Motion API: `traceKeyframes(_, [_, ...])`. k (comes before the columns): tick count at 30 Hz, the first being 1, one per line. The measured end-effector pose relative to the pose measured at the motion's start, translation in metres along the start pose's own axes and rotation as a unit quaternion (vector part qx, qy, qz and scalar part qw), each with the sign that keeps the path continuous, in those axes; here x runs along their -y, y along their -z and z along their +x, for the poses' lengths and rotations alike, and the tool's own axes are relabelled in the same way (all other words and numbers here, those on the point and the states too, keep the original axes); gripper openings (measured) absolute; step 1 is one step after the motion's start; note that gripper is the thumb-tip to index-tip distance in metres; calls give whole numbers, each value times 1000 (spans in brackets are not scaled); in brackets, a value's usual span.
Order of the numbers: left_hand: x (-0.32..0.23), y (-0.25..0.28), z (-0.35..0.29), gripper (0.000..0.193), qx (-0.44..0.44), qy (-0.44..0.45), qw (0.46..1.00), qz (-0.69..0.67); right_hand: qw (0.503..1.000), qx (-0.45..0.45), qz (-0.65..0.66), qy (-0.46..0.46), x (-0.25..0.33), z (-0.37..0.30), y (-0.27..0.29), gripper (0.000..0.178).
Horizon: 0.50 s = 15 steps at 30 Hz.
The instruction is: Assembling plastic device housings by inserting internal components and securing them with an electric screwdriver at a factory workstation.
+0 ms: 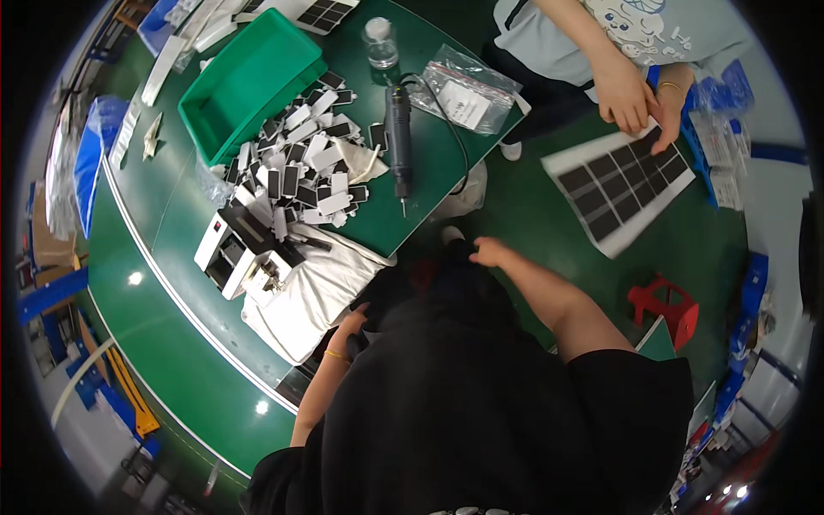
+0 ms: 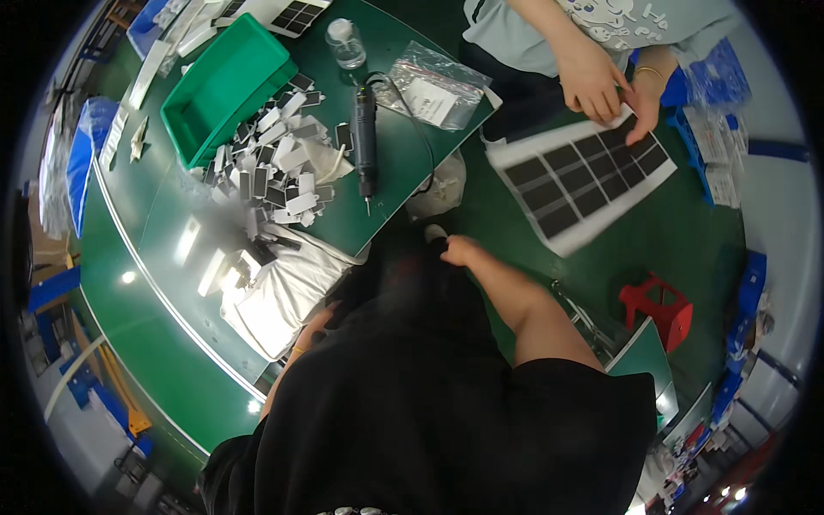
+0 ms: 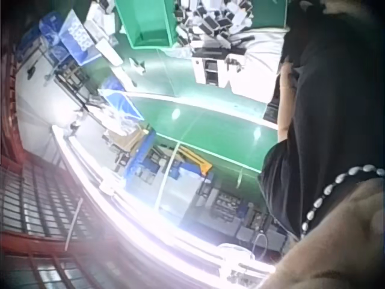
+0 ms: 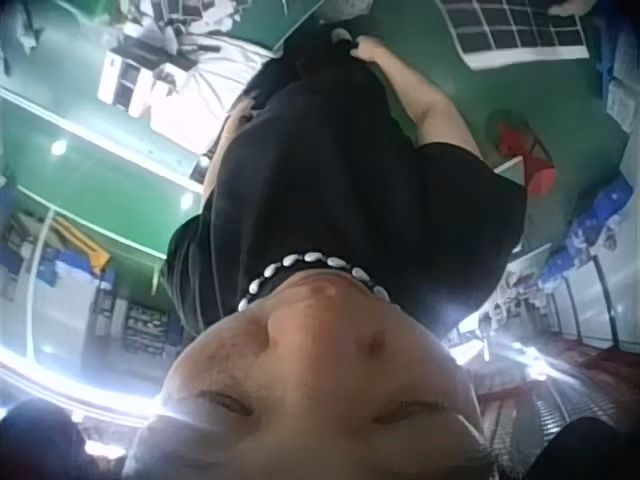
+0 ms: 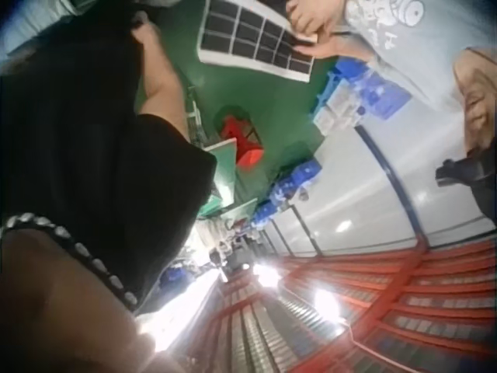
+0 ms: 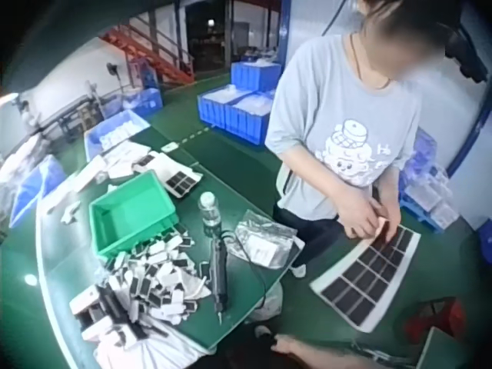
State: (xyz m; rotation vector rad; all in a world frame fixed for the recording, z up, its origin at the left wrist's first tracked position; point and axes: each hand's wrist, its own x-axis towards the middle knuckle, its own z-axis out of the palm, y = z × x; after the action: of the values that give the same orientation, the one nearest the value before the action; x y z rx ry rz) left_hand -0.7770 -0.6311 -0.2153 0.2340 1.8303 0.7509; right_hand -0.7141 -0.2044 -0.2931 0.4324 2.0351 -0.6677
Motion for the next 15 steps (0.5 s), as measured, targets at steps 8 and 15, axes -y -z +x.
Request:
traceKeyframes(8, [-193, 31, -79, 50, -8, 117, 972, -204, 999, 27, -15, 38, 22, -32, -62, 68])
traceKeyframes(15, [-89, 25, -47, 36, -19, -187, 982, 36, 992, 9, 124, 7, 3, -68, -49, 55])
